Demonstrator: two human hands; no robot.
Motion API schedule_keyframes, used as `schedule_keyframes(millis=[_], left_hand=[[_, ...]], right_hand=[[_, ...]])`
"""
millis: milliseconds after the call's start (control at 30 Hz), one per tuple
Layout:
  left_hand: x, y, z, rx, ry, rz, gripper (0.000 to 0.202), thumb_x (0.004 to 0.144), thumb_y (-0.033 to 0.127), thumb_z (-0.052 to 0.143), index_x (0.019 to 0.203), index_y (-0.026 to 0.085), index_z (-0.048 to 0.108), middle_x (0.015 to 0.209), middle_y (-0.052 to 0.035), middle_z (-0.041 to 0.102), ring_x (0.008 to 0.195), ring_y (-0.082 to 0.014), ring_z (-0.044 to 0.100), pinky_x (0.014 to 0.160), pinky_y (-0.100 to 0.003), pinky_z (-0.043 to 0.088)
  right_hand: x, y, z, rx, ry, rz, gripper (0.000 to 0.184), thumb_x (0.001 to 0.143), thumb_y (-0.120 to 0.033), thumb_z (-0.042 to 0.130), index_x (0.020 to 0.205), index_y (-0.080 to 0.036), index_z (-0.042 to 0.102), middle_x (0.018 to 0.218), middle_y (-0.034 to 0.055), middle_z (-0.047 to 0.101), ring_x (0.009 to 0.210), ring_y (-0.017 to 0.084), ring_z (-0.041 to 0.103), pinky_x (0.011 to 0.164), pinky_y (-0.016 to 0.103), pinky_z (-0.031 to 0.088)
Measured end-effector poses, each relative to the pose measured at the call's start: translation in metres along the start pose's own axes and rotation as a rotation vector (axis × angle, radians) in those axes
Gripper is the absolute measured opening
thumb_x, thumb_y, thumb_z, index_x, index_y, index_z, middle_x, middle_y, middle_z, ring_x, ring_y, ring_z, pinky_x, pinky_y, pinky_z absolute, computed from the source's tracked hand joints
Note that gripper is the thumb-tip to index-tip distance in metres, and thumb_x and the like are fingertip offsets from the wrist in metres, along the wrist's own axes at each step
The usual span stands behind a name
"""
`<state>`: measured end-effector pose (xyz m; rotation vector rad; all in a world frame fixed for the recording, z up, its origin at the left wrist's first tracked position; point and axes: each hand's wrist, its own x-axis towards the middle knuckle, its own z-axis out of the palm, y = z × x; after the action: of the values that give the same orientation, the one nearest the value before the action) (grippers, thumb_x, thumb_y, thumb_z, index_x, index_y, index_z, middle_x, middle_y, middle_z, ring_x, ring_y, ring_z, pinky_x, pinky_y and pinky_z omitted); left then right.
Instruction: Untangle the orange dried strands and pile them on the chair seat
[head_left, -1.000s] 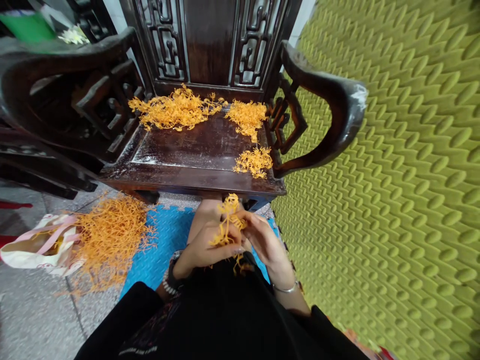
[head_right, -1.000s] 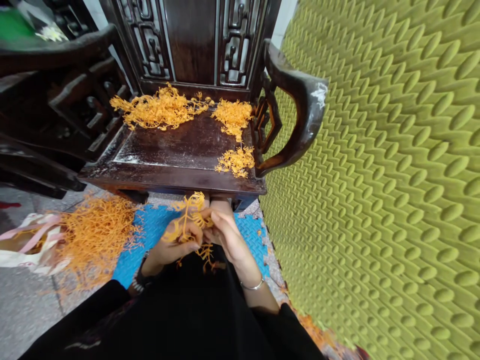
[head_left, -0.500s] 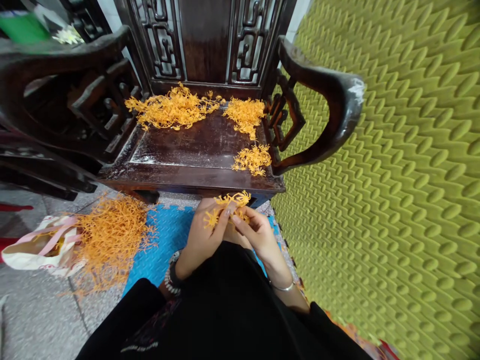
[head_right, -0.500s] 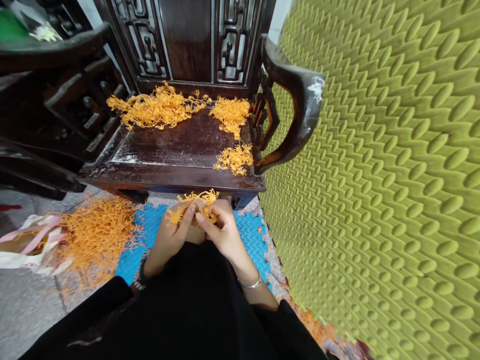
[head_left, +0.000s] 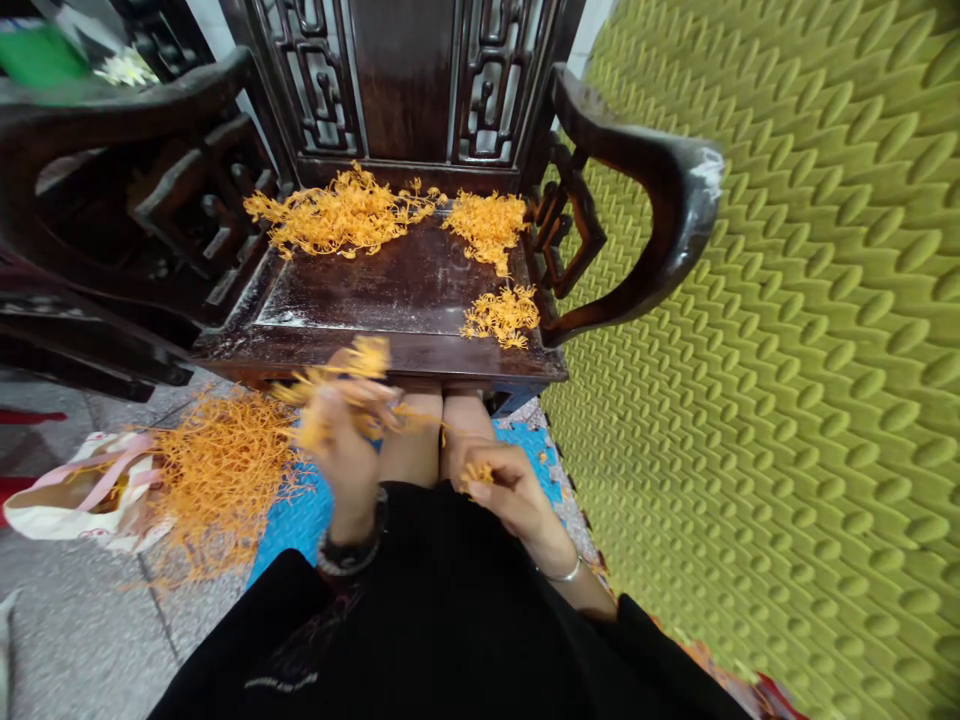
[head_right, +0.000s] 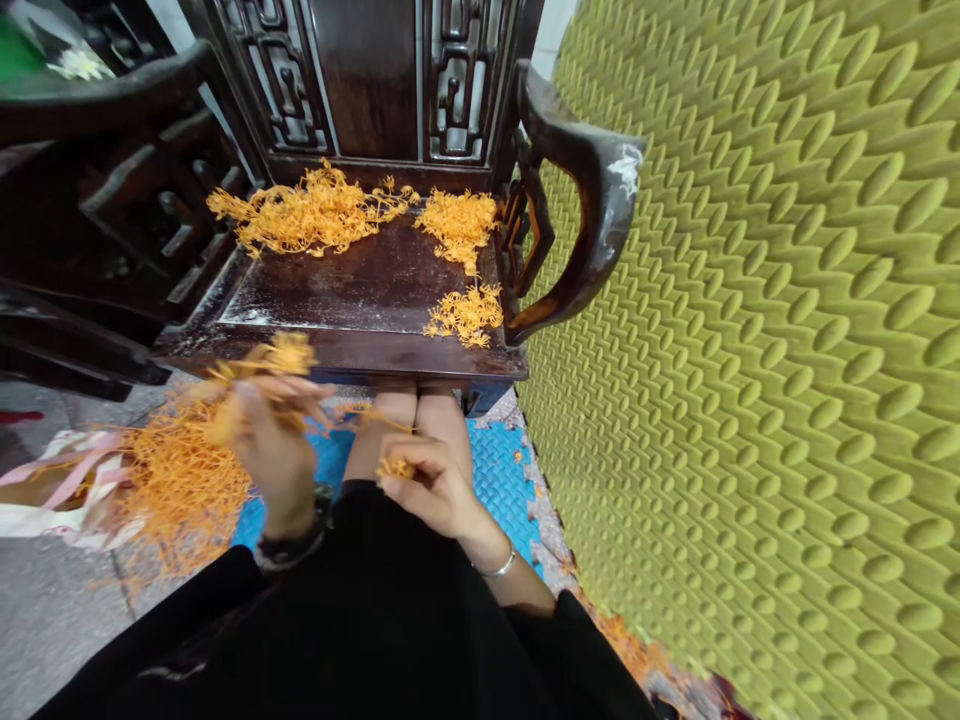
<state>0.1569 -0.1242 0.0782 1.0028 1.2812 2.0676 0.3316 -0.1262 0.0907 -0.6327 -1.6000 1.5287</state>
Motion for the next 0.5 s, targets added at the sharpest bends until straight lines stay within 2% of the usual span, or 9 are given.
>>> schedule_keyframes(millis=[67, 133, 200, 267, 300, 367, 433, 500], left_hand=[[0.020, 0.013, -0.013, -0.010, 0.121, 0.085, 0.032, 0.100, 0.028, 0.035, 0.080, 0.017, 0.059, 0.086, 0.0012, 0.068, 0.078, -0.0112, 0.064, 0.077, -0.031, 0.049], [0.031, 0.024, -0.024, -0.018, 0.103, 0.103, 0.032, 0.099, 0.024, 0.035, 0.086, 0.014, 0.063, 0.088, -0.0006, 0.069, 0.079, -0.0113, 0.064, 0.075, -0.029, 0.049], [0.028, 0.029, -0.026, -0.099, 0.005, 0.078, 0.032, 0.098, 0.027, 0.039, 0.083, 0.014, 0.064, 0.078, -0.0006, 0.067, 0.067, -0.0110, 0.063, 0.063, -0.027, 0.048], [0.016, 0.028, -0.020, -0.213, -0.145, -0.009, 0.034, 0.095, 0.035, 0.045, 0.072, 0.016, 0.063, 0.063, 0.0011, 0.060, 0.055, -0.0110, 0.057, 0.052, -0.026, 0.044], [0.009, 0.026, -0.016, -0.259, -0.232, -0.086, 0.036, 0.094, 0.038, 0.046, 0.067, 0.017, 0.060, 0.057, 0.0017, 0.056, 0.052, -0.0114, 0.055, 0.051, -0.026, 0.043], [-0.005, 0.022, -0.006, -0.305, -0.385, -0.254, 0.041, 0.092, 0.043, 0.047, 0.061, 0.019, 0.056, 0.050, 0.0019, 0.049, 0.048, -0.0120, 0.052, 0.050, -0.026, 0.042], [-0.014, 0.019, 0.002, -0.306, -0.483, -0.380, 0.042, 0.092, 0.044, 0.047, 0.059, 0.019, 0.054, 0.049, 0.0012, 0.047, 0.047, -0.0125, 0.051, 0.050, -0.027, 0.041], [-0.018, 0.018, 0.006, -0.283, -0.553, -0.455, 0.044, 0.092, 0.046, 0.046, 0.059, 0.019, 0.054, 0.049, 0.0001, 0.049, 0.046, -0.0128, 0.049, 0.048, -0.027, 0.039]], right_hand=[[-0.007, 0.004, -0.005, 0.076, 0.031, 0.035, 0.033, 0.088, -0.038, 0.055, 0.061, -0.019, 0.051, 0.066, 0.0007, 0.046, 0.060, 0.014, 0.043, 0.057, 0.029, 0.032], [-0.011, 0.007, -0.010, 0.111, 0.135, 0.090, 0.029, 0.087, -0.036, 0.057, 0.065, -0.018, 0.055, 0.068, 0.0011, 0.047, 0.059, 0.012, 0.043, 0.056, 0.028, 0.031], [-0.008, 0.007, -0.012, 0.186, 0.214, 0.155, 0.025, 0.087, -0.037, 0.058, 0.071, -0.017, 0.057, 0.065, -0.0009, 0.045, 0.053, 0.010, 0.037, 0.050, 0.026, 0.026], [-0.001, 0.008, -0.010, 0.274, 0.268, 0.205, 0.018, 0.086, -0.037, 0.059, 0.086, -0.019, 0.059, 0.061, -0.0046, 0.041, 0.047, 0.007, 0.028, 0.046, 0.024, 0.019], [0.004, 0.008, -0.008, 0.303, 0.283, 0.229, 0.019, 0.086, -0.037, 0.059, 0.097, -0.021, 0.058, 0.060, -0.0061, 0.039, 0.046, 0.007, 0.025, 0.046, 0.023, 0.016], [0.011, 0.011, -0.001, 0.313, 0.283, 0.270, 0.033, 0.084, -0.034, 0.060, 0.115, -0.026, 0.052, 0.060, -0.0075, 0.037, 0.046, 0.007, 0.024, 0.045, 0.022, 0.015], [0.016, 0.014, 0.004, 0.286, 0.273, 0.286, 0.030, 0.083, -0.033, 0.059, 0.112, -0.025, 0.056, 0.060, -0.0069, 0.037, 0.048, 0.008, 0.025, 0.046, 0.022, 0.019], [0.017, 0.015, 0.008, 0.271, 0.282, 0.280, 0.016, 0.081, -0.033, 0.056, 0.090, -0.021, 0.060, 0.059, -0.0053, 0.037, 0.049, 0.009, 0.029, 0.047, 0.023, 0.024]])
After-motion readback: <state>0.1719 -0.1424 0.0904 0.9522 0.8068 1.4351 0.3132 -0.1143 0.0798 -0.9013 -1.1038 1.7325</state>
